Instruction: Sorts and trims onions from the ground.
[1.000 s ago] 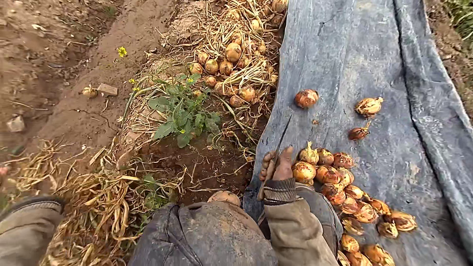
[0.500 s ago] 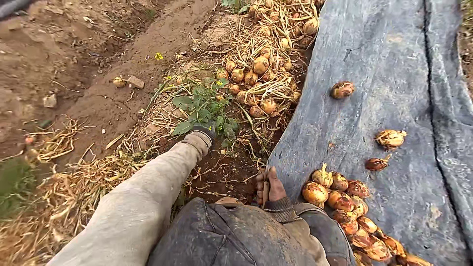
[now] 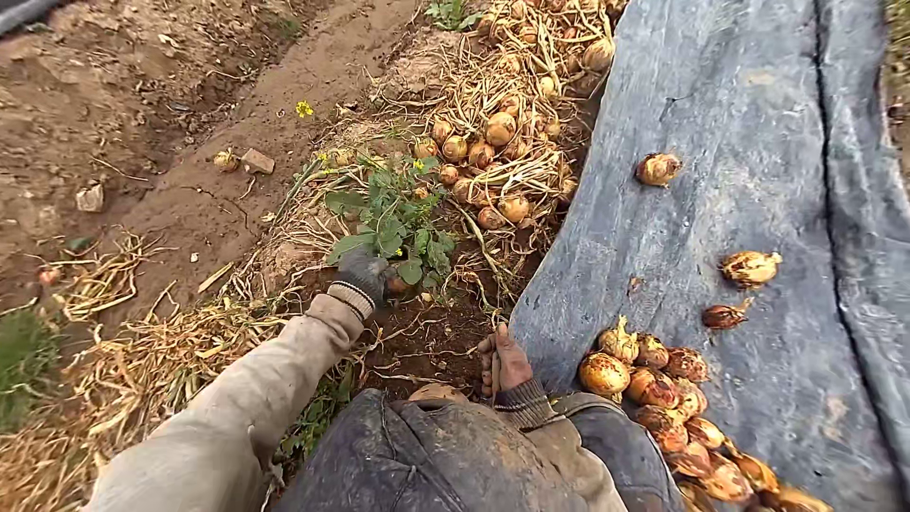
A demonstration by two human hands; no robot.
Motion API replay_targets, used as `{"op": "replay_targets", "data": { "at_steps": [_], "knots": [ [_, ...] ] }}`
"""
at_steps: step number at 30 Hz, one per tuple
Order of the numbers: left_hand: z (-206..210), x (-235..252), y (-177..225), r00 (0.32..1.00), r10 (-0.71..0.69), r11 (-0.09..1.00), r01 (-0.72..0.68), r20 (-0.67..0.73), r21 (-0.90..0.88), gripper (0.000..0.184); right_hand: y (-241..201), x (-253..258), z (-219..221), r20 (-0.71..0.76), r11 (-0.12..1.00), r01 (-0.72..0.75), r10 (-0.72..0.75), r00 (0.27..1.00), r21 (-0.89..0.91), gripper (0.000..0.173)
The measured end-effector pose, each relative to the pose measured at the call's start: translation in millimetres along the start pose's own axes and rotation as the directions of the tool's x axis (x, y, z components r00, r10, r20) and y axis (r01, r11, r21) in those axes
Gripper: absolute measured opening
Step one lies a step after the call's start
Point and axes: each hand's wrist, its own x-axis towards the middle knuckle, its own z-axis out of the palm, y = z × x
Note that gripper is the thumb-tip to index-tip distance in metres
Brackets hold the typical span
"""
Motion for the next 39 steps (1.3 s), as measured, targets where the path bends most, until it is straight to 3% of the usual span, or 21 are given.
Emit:
{"op": "replay_targets", "data": {
  "at_steps": [2, 3, 6, 9, 10, 12, 14, 17, 18, 20, 22, 23, 25, 27, 29, 31, 32, 34, 36, 39],
  "knots": [
    [20, -41, -17, 0.946, 0.054, 0.951, -0.146, -0.319, -0.273, 0.026, 2, 1, 6, 0.039, 0.991, 0.022, -0.017, 0.999, -0.132, 0.051],
    [25, -62, -18, 0.912, 0.04, 0.896, -0.214, -0.409, -0.389, 0.025, 4, 0, 11, 0.078, 0.975, 0.04, -0.023, 0.997, -0.218, 0.049],
    [28, -114, -3, 0.843, -0.086, 0.667, -0.347, -0.531, -0.659, 0.03, 9, -6, 26, 0.263, 0.926, 0.147, -0.055, 0.963, -0.347, 0.052],
    [26, -133, 9, 0.814, -0.034, 0.421, -0.514, -0.579, -0.748, 0.035, 6, -23, 36, 0.411, 0.916, 0.344, -0.238, 0.88, -0.206, 0.057],
    [22, -138, 15, 0.822, -0.018, 0.388, -0.519, -0.57, -0.761, 0.037, 6, -29, 37, 0.419, 0.901, 0.416, -0.332, 0.845, -0.124, 0.064],
    [9, -144, 28, 0.835, -0.036, 0.4, -0.492, -0.549, -0.774, 0.037, 5, -32, 35, 0.417, 0.859, 0.512, -0.464, 0.781, -0.003, 0.084],
    [0, -146, 40, 0.853, -0.029, 0.429, -0.46, -0.521, -0.777, 0.037, 7, -32, 34, 0.361, 0.82, 0.571, -0.548, 0.755, 0.052, 0.092],
    [-12, -146, 50, 0.89, 0.044, 0.463, -0.42, -0.453, -0.781, 0.041, 10, -32, 37, 0.256, 0.791, 0.592, -0.61, 0.75, 0.153, 0.075],
    [-12, -141, 47, 0.88, 0.105, 0.455, -0.457, -0.464, -0.764, 0.044, 9, -33, 37, 0.221, 0.805, 0.578, -0.592, 0.775, 0.13, 0.07],
    [-10, -126, 32, 0.794, 0.305, 0.475, -0.606, -0.526, -0.639, 0.042, 5, -37, 38, 0.147, 0.871, 0.488, -0.49, 0.859, 0.052, 0.062],
    [-19, -115, 24, 0.703, 0.422, 0.579, -0.695, -0.573, -0.426, 0.039, 1, -37, 37, 0.105, 0.924, 0.381, -0.38, 0.919, 0.014, 0.059],
    [-23, -113, 25, 0.711, 0.392, 0.665, -0.657, -0.584, -0.354, 0.037, 1, -35, 37, 0.09, 0.938, 0.346, -0.347, 0.934, 0.026, 0.058],
    [-32, -103, 34, 0.809, 0.188, 0.845, -0.423, -0.556, -0.329, 0.035, 3, -31, 36, 0.047, 0.945, 0.319, -0.323, 0.945, 0.074, 0.058],
    [-40, -83, 41, 0.896, 0.002, 0.884, -0.209, -0.444, -0.417, 0.039, 5, -27, 30, 0.023, 0.966, 0.256, -0.257, 0.966, 0.02, 0.062],
    [-50, -66, 51, 0.912, 0.118, 0.867, -0.287, -0.392, -0.408, 0.034, 1, -14, 23, 0.106, 0.966, 0.147, -0.127, 0.986, -0.212, 0.069],
    [-62, -63, 75, 0.892, 0.397, 0.834, -0.449, -0.217, -0.32, 0.026, 5, -4, 19, 0.184, 0.945, 0.082, -0.024, 0.983, -0.315, 0.073],
    [-71, -63, 92, 0.87, 0.491, 0.84, -0.484, -0.039, -0.246, 0.026, 7, -3, 18, 0.16, 0.966, 0.071, -0.031, 0.987, -0.247, 0.071],
    [-80, -54, 124, 0.796, 0.562, 0.827, -0.543, 0.224, -0.147, 0.03, 4, -4, 12, 0.036, 0.992, 0.044, -0.049, 0.998, 0.119, 0.066],
    [-75, -26, 143, 0.77, 0.608, 0.794, -0.596, 0.193, -0.122, 0.029, -7, -12, -2, -0.059, 0.941, 0.052, -0.035, 0.998, 0.334, 0.064],
    [-69, 31, 161, 0.8, 0.6, 0.795, -0.6, -0.028, -0.09, 0.022, -26, -21, -25, -0.257, 0.929, 0.178, -0.095, 0.962, 0.325, 0.067]
  ]
}}
